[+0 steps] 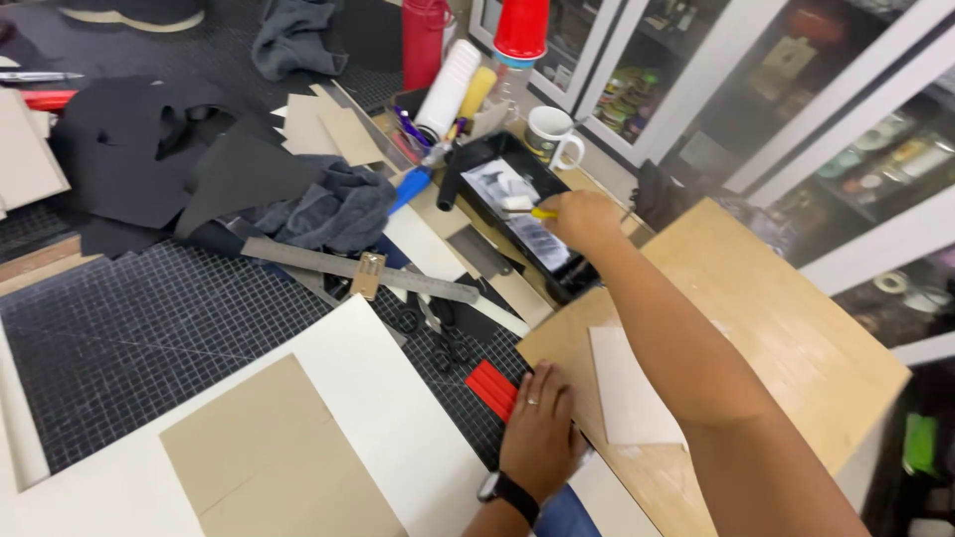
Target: Assembling cardboard structures by applying glue with a roller and mounting them onto paper templates
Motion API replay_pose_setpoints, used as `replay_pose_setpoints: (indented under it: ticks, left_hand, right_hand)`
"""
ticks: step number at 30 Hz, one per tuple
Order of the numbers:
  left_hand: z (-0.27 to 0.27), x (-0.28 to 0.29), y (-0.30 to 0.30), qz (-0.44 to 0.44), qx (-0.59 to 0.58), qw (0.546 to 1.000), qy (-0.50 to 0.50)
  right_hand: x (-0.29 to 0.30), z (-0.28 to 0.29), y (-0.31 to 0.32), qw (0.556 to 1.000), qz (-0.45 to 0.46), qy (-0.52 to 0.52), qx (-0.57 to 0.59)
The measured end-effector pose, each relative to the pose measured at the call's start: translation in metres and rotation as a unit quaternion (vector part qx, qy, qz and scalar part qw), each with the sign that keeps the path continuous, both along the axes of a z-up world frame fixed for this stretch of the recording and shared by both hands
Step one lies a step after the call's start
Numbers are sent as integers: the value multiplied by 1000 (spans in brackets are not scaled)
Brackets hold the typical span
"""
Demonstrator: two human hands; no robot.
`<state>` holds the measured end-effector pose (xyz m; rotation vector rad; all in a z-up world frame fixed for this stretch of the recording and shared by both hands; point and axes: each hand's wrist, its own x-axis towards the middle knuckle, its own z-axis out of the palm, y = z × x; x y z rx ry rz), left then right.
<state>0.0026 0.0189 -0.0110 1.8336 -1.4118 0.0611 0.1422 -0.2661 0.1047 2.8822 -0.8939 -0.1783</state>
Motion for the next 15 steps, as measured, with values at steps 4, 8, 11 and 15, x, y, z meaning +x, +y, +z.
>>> replay_pose_setpoints:
  ticks: [4, 8, 11, 15]
  left_hand:
    - [2, 2, -1, -3, -12, 1000, 3]
    - [13, 7, 1, 0, -39, 999, 2]
    - [20, 1, 9, 3, -52, 998, 26]
    - [19, 3, 7, -5, -60, 998, 33]
  right_hand:
    - [41, -11, -14, 1000, 9, 13, 17]
    - [77, -39, -27, 997, 18, -72, 11]
    - [76, -53, -24, 994, 21, -109, -1]
    - [68, -38, -9, 999, 1, -47, 28]
